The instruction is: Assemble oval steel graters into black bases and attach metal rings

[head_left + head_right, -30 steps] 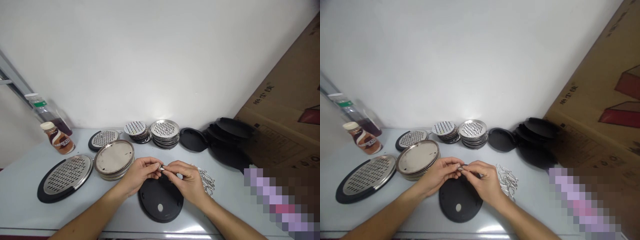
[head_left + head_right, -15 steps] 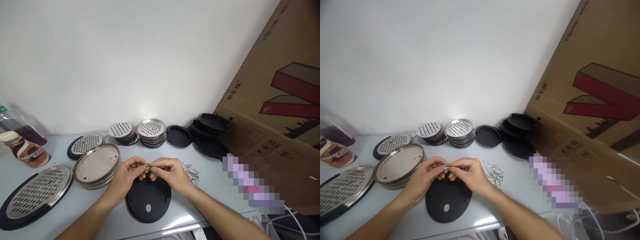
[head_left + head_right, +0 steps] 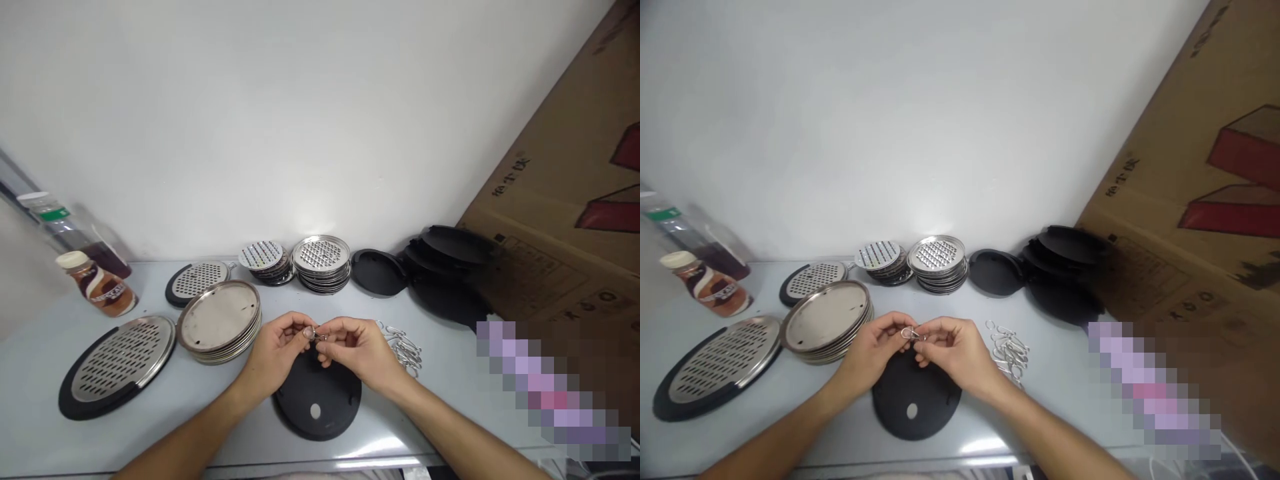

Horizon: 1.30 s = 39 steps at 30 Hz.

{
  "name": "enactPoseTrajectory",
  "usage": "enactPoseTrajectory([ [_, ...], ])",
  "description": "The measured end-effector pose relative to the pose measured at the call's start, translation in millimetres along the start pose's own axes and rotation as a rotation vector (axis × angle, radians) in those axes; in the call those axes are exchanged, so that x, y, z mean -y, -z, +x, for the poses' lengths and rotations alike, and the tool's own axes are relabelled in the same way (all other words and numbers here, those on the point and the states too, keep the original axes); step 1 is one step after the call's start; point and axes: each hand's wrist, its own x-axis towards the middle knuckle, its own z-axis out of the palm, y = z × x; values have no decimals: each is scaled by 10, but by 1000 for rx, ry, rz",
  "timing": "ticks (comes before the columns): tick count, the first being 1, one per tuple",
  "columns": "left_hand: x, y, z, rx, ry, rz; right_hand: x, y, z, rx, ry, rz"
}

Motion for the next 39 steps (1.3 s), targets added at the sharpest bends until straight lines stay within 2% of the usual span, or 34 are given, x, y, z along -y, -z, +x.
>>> enactPoseTrajectory([
  [4, 5, -11, -10, -10, -21, 7, -29, -25, -61, -114, 455, -453],
  [5, 7, -14, -14, -11, -18, 5, -37, -26, -69, -125, 546, -521],
  [7, 9, -18, -19, -16, -7, 0, -49, -25, -72, -134, 642, -580],
  [12, 20, -6, -13, -2, 6, -36, -48, -18, -61, -125, 689, -576],
  [22, -16, 39, -21, 21, -3, 2, 55, 25, -79, -14, 653, -532],
  [31, -55, 18, -40, 35, -36, -14, 79, 68, -91, 12, 763, -612],
  [36, -33, 15, -32, 14, -125, 103, 78, 109, -67, 45, 816, -642],
  [39, -21, 64, -15, -43, -179, 195, 86, 124, -56, 19, 851, -675],
])
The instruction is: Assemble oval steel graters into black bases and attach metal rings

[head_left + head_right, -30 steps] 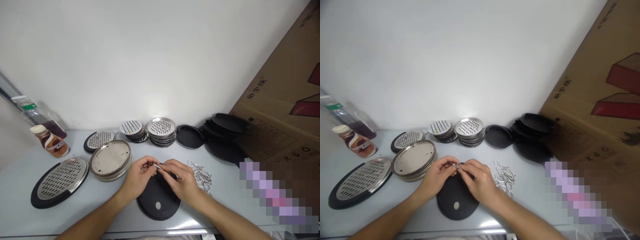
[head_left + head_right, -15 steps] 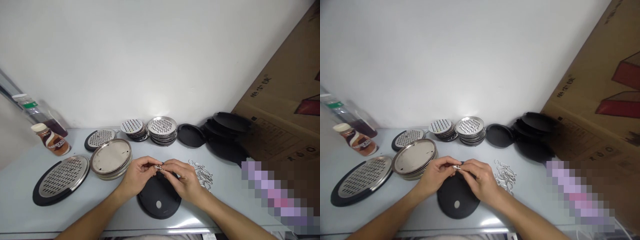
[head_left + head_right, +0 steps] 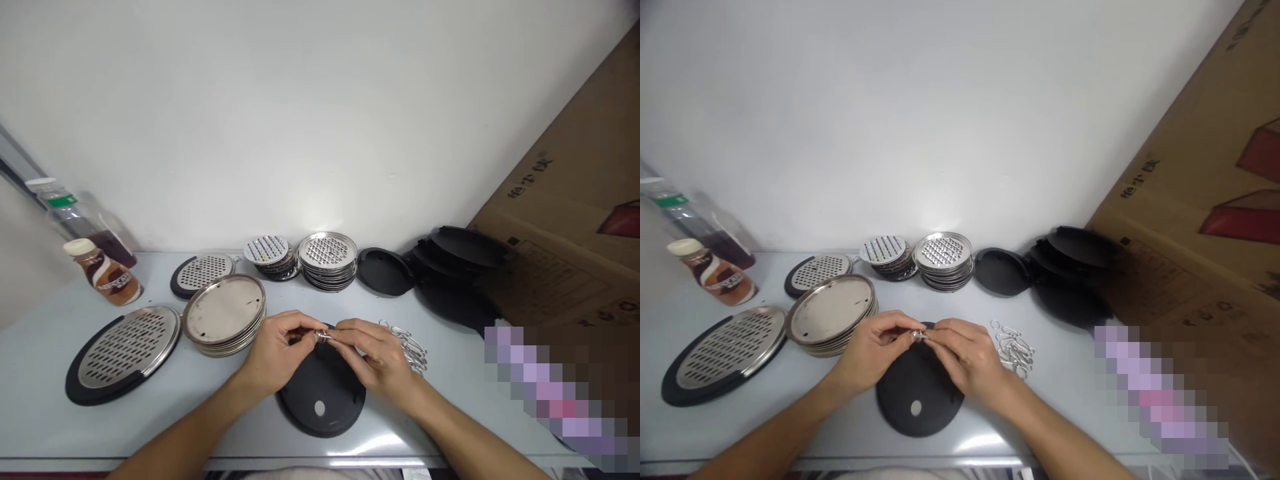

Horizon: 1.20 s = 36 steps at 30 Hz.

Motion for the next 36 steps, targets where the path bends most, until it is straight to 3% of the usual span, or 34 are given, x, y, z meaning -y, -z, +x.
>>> enactPoseTrajectory([
  [4, 11, 71, 35, 15, 53, 40, -5, 12, 4, 0, -41, -8],
  [7, 5, 92, 56, 66, 79, 3, -7, 31, 19, 4, -200, 64],
  [11, -5, 91, 45, -45, -21, 48, -22, 53, 36, -34, -409, 151],
  [13, -14, 80, 27, -51, -5, 13, -35, 39, 29, -50, -419, 163],
  [18, -28, 26, 1, 51, 110, -141, -42, -51, -7, -96, -289, 141],
  [20, -16, 9, 1, 67, 117, -149, -27, -71, -3, -66, -327, 152],
  [23, 15, -7, -3, 34, 31, -36, -11, -72, 24, 18, -506, 348],
  [28, 47, -30, -33, 34, -251, 264, -84, -75, 28, 175, -737, 804],
  [32, 62, -19, -25, -32, -222, 316, -164, -64, 20, 124, -844, 657],
  [36, 117, -9, 18, -54, -200, 345, -196, -32, 31, 67, -773, 391],
])
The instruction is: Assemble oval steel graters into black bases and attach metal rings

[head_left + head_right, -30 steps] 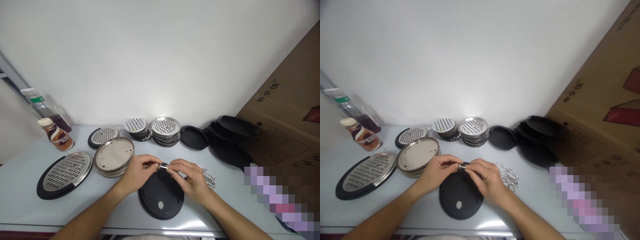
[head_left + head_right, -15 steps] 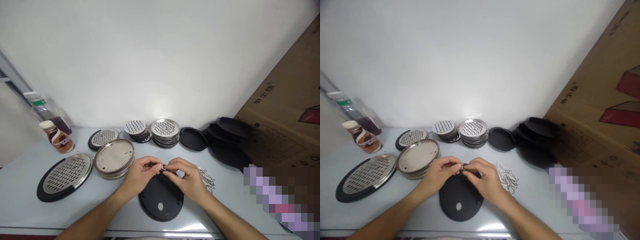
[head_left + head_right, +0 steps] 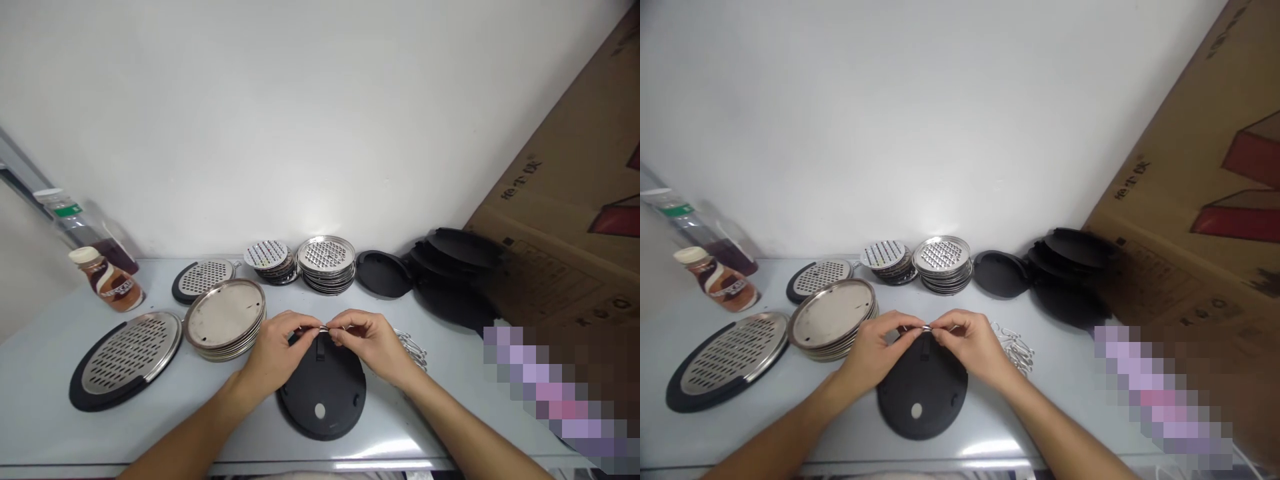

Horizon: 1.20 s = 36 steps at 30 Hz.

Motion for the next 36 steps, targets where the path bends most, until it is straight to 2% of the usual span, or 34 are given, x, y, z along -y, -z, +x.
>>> enactPoseTrajectory([
  [5, 28, 11, 117, 35, 64, -41, 38, 3, 12, -17, 123, -150],
  [10, -8, 74, 254, 78, 7, -26, 113, 21, 32, -96, 259, -342],
  [13, 38, 23, 237, 59, -5, -20, 56, 22, 45, -98, 334, -416],
  [19, 157, -99, 151, 17, -22, 15, -138, -12, 44, -130, 344, -404],
  [27, 244, -137, 105, 42, -38, 65, -225, -54, 6, -91, 473, -470],
  [36, 285, -163, 82, 52, -66, 112, -312, -75, 11, -109, 491, -516],
])
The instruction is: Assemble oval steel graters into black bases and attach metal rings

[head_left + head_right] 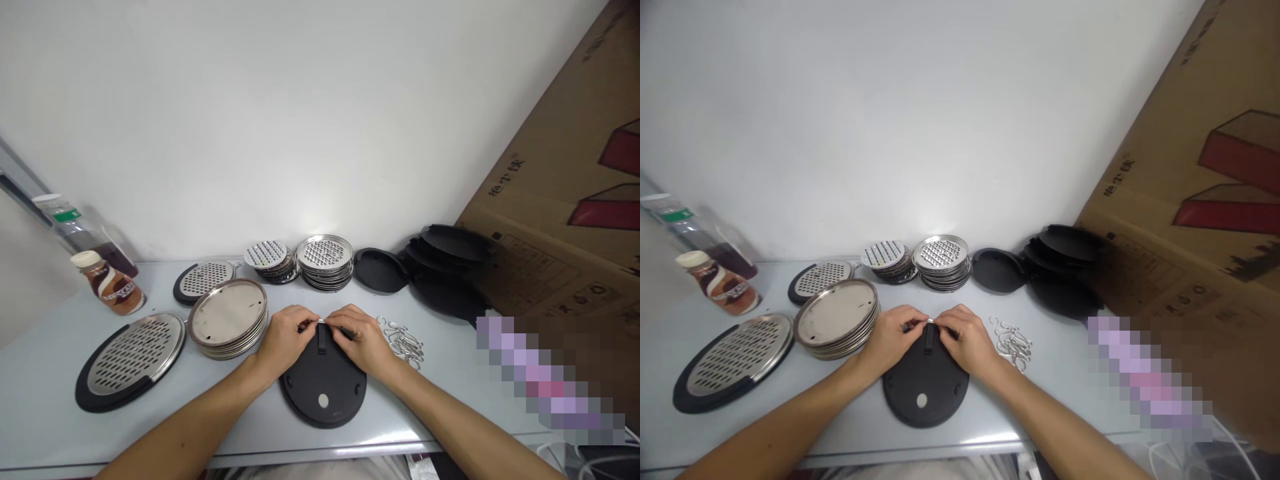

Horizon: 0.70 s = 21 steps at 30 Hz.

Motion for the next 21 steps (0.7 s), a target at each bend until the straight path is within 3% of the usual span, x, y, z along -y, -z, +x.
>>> enactPoseTrajectory([
  [21, 5, 73, -78, 53, -109, 94, 35, -14, 20, 11, 1, -33],
])
